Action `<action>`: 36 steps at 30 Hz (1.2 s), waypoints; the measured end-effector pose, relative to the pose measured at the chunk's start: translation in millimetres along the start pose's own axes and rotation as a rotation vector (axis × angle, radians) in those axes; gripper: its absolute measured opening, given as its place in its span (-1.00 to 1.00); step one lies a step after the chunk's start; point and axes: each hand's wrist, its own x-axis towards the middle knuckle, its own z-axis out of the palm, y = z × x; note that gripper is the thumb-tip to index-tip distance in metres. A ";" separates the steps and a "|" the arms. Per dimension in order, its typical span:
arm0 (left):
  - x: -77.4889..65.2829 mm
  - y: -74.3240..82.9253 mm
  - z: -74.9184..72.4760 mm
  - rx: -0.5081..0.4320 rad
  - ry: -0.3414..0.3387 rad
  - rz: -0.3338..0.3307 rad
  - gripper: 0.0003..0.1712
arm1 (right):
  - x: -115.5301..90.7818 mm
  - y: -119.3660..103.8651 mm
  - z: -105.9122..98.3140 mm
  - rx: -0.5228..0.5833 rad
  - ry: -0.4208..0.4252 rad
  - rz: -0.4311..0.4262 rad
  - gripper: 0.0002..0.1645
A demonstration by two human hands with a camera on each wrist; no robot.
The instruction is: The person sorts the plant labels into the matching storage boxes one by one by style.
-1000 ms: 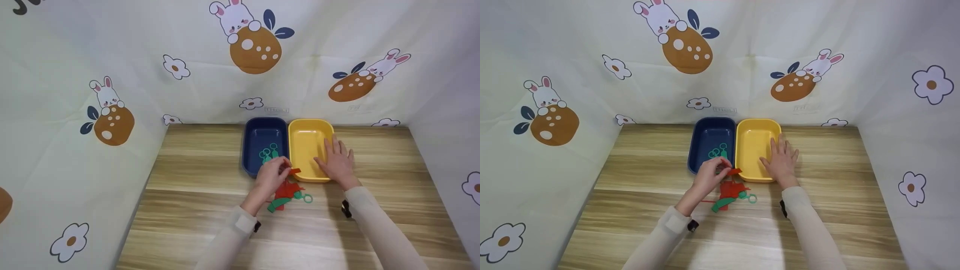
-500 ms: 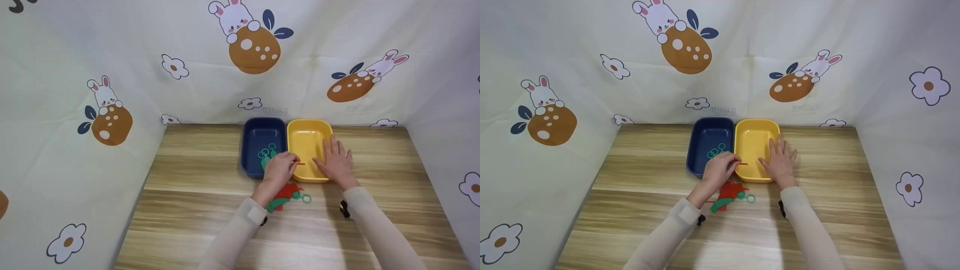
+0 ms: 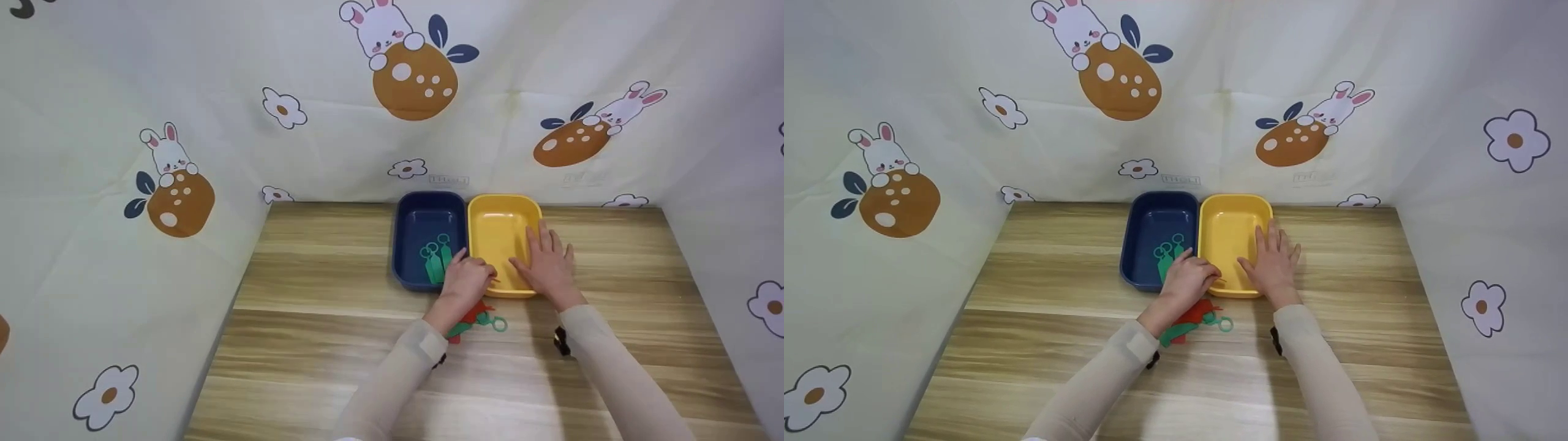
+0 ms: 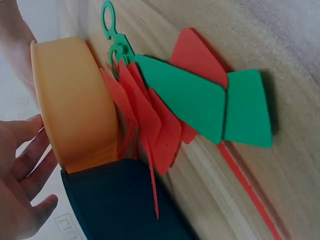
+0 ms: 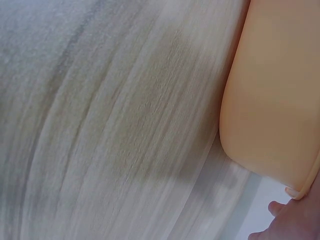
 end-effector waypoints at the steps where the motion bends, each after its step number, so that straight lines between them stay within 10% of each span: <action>1: 0.4 -0.9 1.0 -0.004 -0.001 0.009 -0.82 | 0.0 0.1 0.1 0.001 -0.001 -0.001 0.04; 21: 6.8 -0.6 -6.5 0.064 -0.175 -0.029 -0.78 | 0.0 -3.0 -0.2 -0.011 -0.003 -0.003 0.03; 30: -7.2 2.9 -6.2 -0.051 -0.146 0.202 -0.73 | -1.7 -2.3 -0.1 -0.006 0.028 -0.004 0.02; 36: -11.3 8.5 -1.3 -0.065 -0.181 0.213 -0.66 | -0.8 -1.8 0.3 -0.020 0.020 0.001 0.03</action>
